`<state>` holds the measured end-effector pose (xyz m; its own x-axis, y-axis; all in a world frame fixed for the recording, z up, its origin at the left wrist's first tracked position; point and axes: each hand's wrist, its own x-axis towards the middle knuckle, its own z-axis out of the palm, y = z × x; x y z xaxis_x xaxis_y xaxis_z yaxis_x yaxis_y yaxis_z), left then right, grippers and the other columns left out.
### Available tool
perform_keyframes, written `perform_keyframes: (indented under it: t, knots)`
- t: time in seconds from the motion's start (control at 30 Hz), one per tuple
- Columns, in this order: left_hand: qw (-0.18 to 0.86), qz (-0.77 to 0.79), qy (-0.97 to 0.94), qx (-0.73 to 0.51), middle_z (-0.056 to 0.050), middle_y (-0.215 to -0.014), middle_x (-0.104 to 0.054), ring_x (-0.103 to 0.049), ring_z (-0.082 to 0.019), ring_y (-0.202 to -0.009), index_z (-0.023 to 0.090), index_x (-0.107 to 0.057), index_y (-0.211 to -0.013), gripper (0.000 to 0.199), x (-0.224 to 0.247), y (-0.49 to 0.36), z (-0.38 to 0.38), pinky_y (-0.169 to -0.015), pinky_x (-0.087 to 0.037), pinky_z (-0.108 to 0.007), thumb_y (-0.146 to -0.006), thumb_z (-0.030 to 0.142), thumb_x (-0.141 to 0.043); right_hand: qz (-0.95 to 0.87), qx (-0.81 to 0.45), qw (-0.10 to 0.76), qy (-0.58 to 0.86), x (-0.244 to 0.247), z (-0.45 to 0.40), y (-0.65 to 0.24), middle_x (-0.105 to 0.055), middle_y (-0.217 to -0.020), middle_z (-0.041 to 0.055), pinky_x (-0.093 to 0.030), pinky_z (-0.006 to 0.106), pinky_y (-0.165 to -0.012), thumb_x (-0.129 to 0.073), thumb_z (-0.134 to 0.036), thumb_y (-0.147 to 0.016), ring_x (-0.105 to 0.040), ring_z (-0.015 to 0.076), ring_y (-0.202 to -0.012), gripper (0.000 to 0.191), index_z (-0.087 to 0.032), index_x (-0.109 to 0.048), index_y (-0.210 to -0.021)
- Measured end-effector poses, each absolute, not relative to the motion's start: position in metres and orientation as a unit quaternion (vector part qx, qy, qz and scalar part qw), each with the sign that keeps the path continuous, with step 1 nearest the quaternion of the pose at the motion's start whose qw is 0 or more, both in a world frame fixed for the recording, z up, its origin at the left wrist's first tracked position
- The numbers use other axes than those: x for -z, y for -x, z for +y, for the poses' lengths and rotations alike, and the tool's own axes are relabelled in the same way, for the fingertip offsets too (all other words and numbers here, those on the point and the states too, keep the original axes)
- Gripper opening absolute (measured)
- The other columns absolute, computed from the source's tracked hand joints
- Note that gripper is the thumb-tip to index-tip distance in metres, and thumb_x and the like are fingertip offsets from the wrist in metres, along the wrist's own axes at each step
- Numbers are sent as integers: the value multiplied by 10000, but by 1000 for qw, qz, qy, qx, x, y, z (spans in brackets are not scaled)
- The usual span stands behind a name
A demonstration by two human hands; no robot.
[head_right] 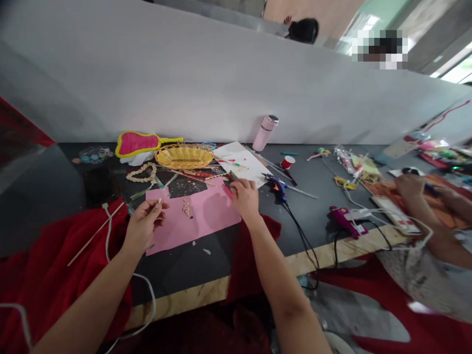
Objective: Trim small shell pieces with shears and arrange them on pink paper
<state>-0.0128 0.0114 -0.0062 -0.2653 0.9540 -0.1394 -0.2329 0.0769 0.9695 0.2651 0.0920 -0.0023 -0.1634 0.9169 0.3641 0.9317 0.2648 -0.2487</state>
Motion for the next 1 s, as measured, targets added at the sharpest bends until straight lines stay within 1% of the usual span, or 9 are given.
perform_keyframes:
  t: [0.07,0.13,0.3,0.4,0.47,0.57,0.7,0.83,1.0]
  knots:
    - [500,532,-336,-595,-20,-869,-633,-527,-77,-605,170,-607,-864,336,8,14,12,-481,-427,-171,-696,450,-687,-826,-58,151,540,0,96,-245,-621,-1073,76,-362,350,-948,-429,-164,-901,-514,192,-1033,244,-188,-640,-1022]
    - [501,531,-341,-592,-13,-810,-606,-527,-86,-622,164,-612,-868,333,9,15,12,-494,-434,-171,-705,446,-680,-837,-76,114,530,1,103,-227,-636,-1046,73,-396,287,-900,-439,-132,-887,-555,169,-987,256,-179,-640,-1038]
    - [503,529,-363,-579,-17,-759,-576,-530,-101,-640,150,-620,-860,335,10,16,11,-526,-445,-178,-723,453,-660,-814,-60,75,573,2,122,-204,-609,-1098,135,-428,260,-830,-405,-72,-872,-594,177,-951,310,-119,-604,-1104]
    - [506,527,-366,-577,-7,-708,-566,-531,-105,-629,146,-626,-834,333,9,15,10,-549,-447,-189,-718,456,-664,-815,-58,65,573,1,130,-200,-614,-1091,114,-418,251,-857,-404,-143,-910,-574,174,-1000,260,-145,-626,-1047]
    - [506,527,-363,-579,-1,-683,-563,-530,-103,-619,144,-629,-821,326,8,14,10,-557,-447,-192,-716,450,-667,-820,-59,64,566,1,133,-197,-627,-1051,102,-412,247,-858,-423,-178,-915,-569,173,-999,228,-150,-639,-986]
    - [505,528,-359,-581,5,-669,-566,-527,-103,-612,148,-630,-810,318,6,14,10,-553,-444,-193,-711,447,-669,-823,-64,72,560,-1,138,-194,-638,-987,102,-416,245,-806,-456,-148,-884,-586,175,-924,183,-136,-637,-904]
    - [508,526,-360,-579,3,-673,-560,-524,-111,-622,153,-628,-817,300,7,16,10,-561,-445,-203,-724,436,-658,-822,-68,119,553,-16,135,-201,-648,-918,74,-414,244,-749,-401,-136,-886,-585,167,-848,212,-140,-603,-950]
    - [499,518,-382,-580,13,-680,-545,-502,-108,-615,166,-618,-826,248,10,16,10,-575,-428,-206,-753,403,-639,-820,-69,170,542,-31,116,-209,-637,-946,54,-416,242,-766,-352,-197,-923,-570,155,-864,235,-152,-557,-1030]
    - [462,519,-428,-579,30,-635,-517,-452,-94,-572,166,-615,-798,220,15,15,12,-563,-370,-204,-780,385,-620,-889,-118,174,407,-15,85,-190,-638,-938,49,-403,279,-870,-451,-164,-895,-550,158,-929,147,-164,-598,-908]
